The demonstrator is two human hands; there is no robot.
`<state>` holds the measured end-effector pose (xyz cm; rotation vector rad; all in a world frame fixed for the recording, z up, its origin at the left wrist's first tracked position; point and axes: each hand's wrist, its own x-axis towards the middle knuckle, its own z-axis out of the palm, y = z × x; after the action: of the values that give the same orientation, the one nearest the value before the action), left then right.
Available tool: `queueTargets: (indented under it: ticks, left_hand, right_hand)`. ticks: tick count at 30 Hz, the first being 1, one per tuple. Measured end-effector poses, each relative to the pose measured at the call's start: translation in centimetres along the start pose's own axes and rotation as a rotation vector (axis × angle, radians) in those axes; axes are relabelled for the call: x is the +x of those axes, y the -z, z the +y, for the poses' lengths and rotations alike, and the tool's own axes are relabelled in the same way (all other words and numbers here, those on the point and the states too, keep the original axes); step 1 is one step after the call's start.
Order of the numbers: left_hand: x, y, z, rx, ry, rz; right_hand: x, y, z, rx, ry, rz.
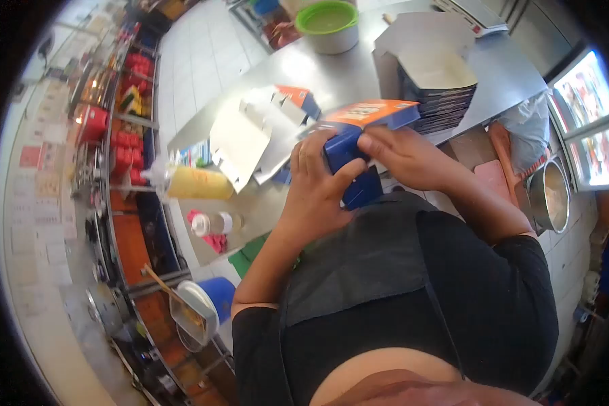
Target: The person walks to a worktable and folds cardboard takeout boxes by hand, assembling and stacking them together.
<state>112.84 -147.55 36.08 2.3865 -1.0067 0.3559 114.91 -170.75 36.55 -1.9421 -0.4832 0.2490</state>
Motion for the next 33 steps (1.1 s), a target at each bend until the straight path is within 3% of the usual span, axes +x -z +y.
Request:
queueTargets:
  ticks: [3, 7, 8, 11, 14, 17, 20, 23, 26, 29, 30, 32, 33]
  left_hand:
    - [5.3, -2.1, 1.4, 0.093, -0.120, 0.189]
    - [12.4, -4.4, 3.6, 0.079, -0.286, 0.451]
    - [13.8, -4.8, 3.9, 0.085, -0.308, 0.489]
    - [16.8, -6.7, 4.8, 0.103, -0.348, 0.561]
    - [18.4, -9.0, 5.3, 0.043, -0.350, 0.571]
    - [20.3, -10.8, 5.3, -0.139, -0.375, 0.587]
    - [21.2, -11.5, 5.8, -0.123, -0.316, 0.440]
    - [22.2, -12.8, 5.6, -0.133, -0.355, 0.440]
    - [23.4, -13.3, 4.6, -0.332, -0.499, 0.483]
    - [22.4, -14.3, 0.4, -0.380, -0.552, 0.517]
    - [21.8, -16.2, -2.3, -0.438, -0.525, 0.533]
    - [21.0, -15.9, -5.2, -0.246, -0.296, 0.107]
    - [20.5, -15.9, -6.2, -0.150, -0.177, -0.107]
  right_hand:
    - [-0.9, 2.0, -1.2, 0.183, 0.110, 0.209]
    - [-1.0, 4.8, -0.9, 0.160, 0.298, 0.607]
    - [-1.3, 6.4, -1.7, 0.103, 0.355, 0.622]
    - [-2.7, 9.2, -1.0, -0.166, 0.188, 0.591]
    - [-3.3, 12.0, 0.0, -0.335, 0.273, 0.653]
    - [-3.3, 14.4, 1.5, -0.113, 0.336, 0.661]
    - [-4.2, 16.5, 1.8, 0.356, 0.188, 0.541]
    - [-4.4, 18.6, 2.3, 0.262, 0.099, 0.454]
    - [-4.3, 19.1, 2.1, 0.052, 0.043, 0.519]
    - [-4.6, 20.1, 2.0, -0.075, 0.118, 0.680]
    - [-4.8, 20.6, 1.9, 0.026, 0.112, 0.696]
    - [-4.9, 21.5, 1.6, 0.233, 0.101, 0.735]
    - [-4.7, 21.7, 1.1, 0.177, 0.109, 0.744]
